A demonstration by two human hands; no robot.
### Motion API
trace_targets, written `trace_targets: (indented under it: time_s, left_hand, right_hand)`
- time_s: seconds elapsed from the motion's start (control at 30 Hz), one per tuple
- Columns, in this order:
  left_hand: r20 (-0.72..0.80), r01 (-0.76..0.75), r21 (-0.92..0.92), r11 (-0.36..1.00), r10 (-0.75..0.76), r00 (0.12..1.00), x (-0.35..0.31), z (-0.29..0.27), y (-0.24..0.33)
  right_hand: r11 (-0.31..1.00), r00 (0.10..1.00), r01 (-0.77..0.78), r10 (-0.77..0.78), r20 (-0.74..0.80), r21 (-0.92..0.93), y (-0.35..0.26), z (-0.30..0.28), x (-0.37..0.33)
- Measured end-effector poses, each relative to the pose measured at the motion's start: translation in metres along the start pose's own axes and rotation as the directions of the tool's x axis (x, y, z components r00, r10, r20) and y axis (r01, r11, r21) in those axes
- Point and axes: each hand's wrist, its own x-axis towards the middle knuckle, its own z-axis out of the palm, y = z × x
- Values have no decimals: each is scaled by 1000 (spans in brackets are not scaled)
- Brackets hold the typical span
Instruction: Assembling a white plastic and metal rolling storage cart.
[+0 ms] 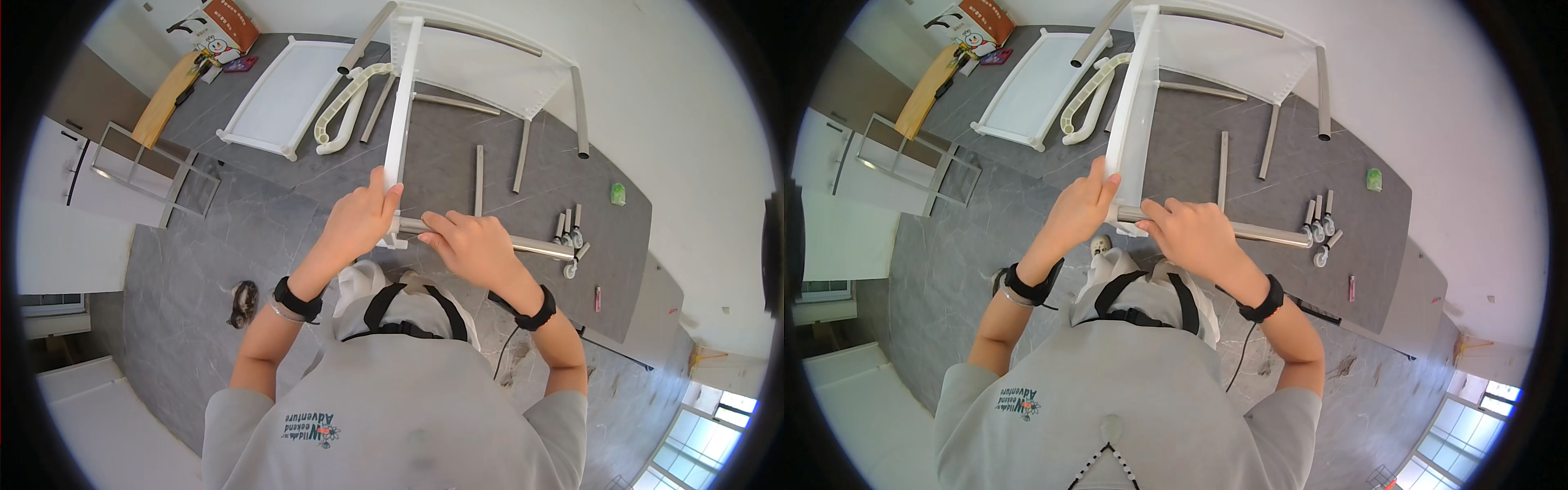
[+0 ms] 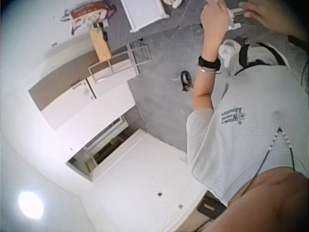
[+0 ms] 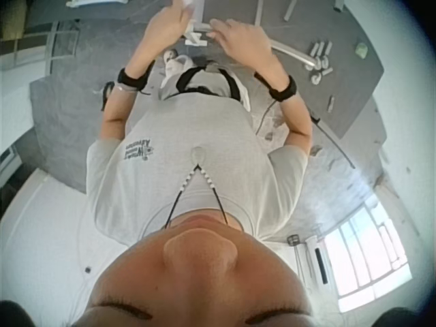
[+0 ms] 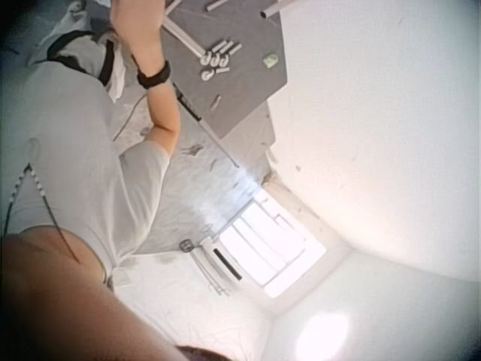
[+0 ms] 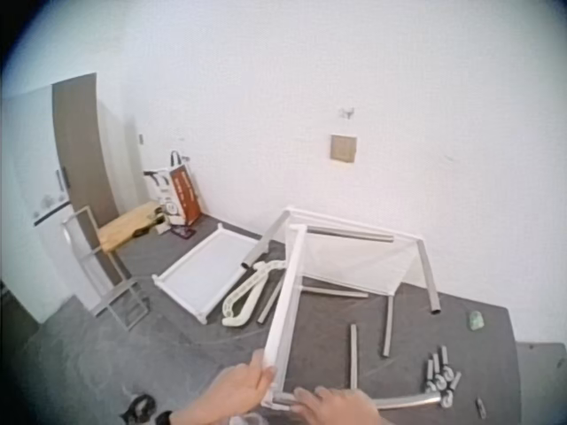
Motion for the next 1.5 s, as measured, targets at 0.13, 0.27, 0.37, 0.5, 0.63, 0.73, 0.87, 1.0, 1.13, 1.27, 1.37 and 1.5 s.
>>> trace_targets:
  time_s: [0.13,0.27,0.37,0.5,0.63,0.73,0.87,1.0,1.13,1.27,1.37,1.5]
  left_hand:
    - [6,13,-2,1000,-13,1000,1,0,1]
    - [74,91,-154,984,-81,994,4,-3,8]
    - [55,77,-118,990,-71,996,4,6,9]
    - [72,78,-191,978,-65,995,3,5,11]
    - [54,79,-129,989,-73,996,1,5,8]
    - [37,69,-85,994,-66,997,2,7,8]
    - [-5,67,-85,994,-68,998,2,9,6]
    - [39,128,-194,973,-123,992,3,5,6]
    - [115,188,-333,924,-158,981,2,2,5]
    - [100,177,-338,924,-151,983,2,5,4]
    - [108,165,-371,914,-134,985,4,8,8]
    - [81,172,-350,921,-153,985,3,6,9]
  right_hand:
    - [990,996,-47,36,78,133,3,-2,5]
    - [998,987,18,-27,-156,-57,-9,15,4]
    - [989,978,42,-70,-197,-143,-11,26,6]
    - [988,974,71,-98,-204,-134,-7,26,4]
    - [990,983,97,-112,-146,-106,-8,24,8]
    - [997,996,75,-77,-54,-31,-6,20,11]
    - [996,999,17,-21,50,87,-5,15,14]
    - [999,998,12,-9,-60,52,-11,21,12]
    - [895,752,416,-437,-493,-159,-10,42,-7]
    - [877,819,481,-459,-345,-24,12,92,-39]
    - [970,977,-110,146,-156,219,63,131,-41]
    - [906,887,-423,409,-215,-19,134,181,-46]
